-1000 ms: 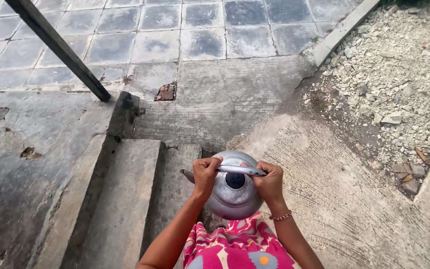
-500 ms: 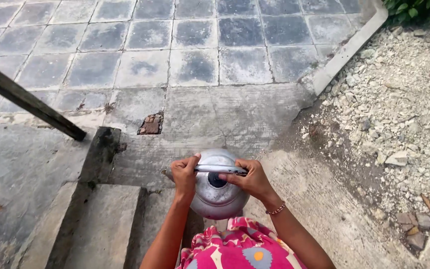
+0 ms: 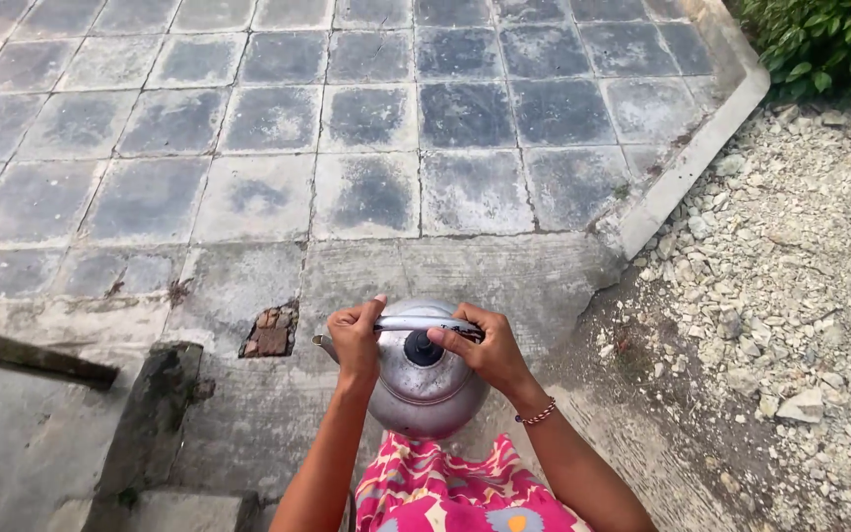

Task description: Carry an aluminum kettle around an outdoor garden path and patio area.

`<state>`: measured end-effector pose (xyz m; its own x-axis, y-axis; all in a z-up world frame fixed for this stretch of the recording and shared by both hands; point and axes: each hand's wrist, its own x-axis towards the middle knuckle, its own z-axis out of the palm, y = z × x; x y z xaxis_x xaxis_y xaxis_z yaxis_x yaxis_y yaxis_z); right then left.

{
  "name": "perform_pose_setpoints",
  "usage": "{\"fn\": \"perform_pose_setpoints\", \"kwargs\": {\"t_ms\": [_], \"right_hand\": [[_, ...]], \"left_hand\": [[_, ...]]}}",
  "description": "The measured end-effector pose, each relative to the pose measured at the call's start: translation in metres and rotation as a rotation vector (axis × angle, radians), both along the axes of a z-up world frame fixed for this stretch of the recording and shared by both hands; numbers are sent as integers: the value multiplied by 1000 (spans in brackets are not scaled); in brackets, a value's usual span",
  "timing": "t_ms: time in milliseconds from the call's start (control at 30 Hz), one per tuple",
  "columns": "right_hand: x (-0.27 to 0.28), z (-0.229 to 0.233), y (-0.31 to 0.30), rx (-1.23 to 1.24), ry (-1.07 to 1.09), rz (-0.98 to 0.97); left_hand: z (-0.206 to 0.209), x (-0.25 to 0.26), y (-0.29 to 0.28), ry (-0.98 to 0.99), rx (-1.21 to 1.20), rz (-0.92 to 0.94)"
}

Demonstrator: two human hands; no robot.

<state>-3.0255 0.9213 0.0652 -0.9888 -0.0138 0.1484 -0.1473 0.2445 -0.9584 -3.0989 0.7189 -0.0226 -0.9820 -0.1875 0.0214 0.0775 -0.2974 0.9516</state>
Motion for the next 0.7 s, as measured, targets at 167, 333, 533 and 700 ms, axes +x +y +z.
{"fn": "perform_pose_setpoints", "kwargs": {"t_ms": [167,333,533,700], "right_hand": [[-135,8,26,-35,-52,6],[-242,-13,44,-141,-181,28],[-360,-4,61,-184,-110,-82],[-456,14,79,-150,-15,-189]], "left_hand": [[16,-136,25,-44,-23,-90],[14,-244,35,-126,-83,-206],[22,-378,66,-122,-50,-268],[35,-479,95,-98,-24,-250]]}}
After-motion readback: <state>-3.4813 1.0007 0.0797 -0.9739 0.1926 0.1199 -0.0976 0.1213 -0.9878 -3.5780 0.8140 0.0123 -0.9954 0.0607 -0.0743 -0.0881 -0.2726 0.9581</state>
